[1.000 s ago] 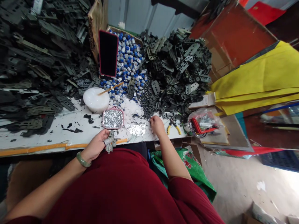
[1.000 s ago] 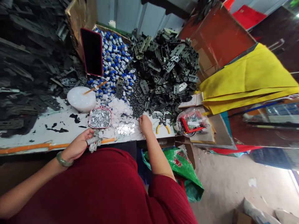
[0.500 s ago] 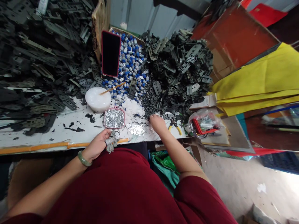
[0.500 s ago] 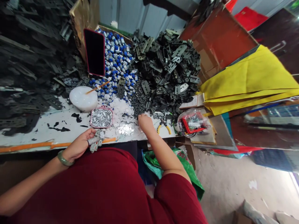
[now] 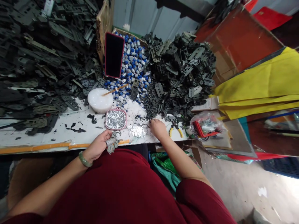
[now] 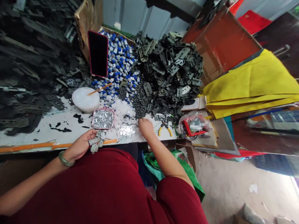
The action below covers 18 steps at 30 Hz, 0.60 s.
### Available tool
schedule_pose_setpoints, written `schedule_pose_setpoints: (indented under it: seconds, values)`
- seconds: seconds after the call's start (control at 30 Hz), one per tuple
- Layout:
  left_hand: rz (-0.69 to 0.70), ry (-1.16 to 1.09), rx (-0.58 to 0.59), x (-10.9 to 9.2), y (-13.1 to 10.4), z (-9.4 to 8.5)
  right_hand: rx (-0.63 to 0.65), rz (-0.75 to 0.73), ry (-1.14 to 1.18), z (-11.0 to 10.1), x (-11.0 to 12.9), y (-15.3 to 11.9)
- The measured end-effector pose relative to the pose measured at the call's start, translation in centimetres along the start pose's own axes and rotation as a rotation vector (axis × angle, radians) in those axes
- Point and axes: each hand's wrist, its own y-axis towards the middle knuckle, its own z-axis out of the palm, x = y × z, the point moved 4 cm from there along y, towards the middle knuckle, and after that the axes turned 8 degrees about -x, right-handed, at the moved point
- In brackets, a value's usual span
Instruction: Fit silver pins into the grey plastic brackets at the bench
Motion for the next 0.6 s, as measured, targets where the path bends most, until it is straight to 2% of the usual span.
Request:
schedule_pose_setpoints:
  seconds: [0.1,0.2,0.27,0.33,0.43,0.5,0.6]
  values:
    - [0.002,-0.016,-0.004,-0.1,0.2,0.4,-0.191,0.172,0.316,0.7,-0.3,-0.6]
    - [0.012,-0.039,-0.019,0.0,0.5,0.7,-0.353,0.305,0.796,0.7,1.7,-0.8]
    - [0.029,-0.046,-0.033,0.1,0.6,0.8,-0.365,0.244,1.142,0.1,4.6,-0.7]
    - [0.052,-0.045,-0.057,0.2,0.6,0.8,-0.318,0.08,1.382,-1.1,8.1,-0.8]
    - [0.069,-0.048,-0.09,0.1,0.5,0.6,-0.275,-0.086,1.439,-2.8,11.9,-1.3]
    - [0.067,-0.059,-0.104,0.1,0.4,0.5,-0.299,-0.142,1.339,-3.4,13.1,-1.7]
    - [0.047,-0.085,-0.108,0.1,0.3,0.3,-0.346,-0.246,1.065,-3.7,13.6,-2.1]
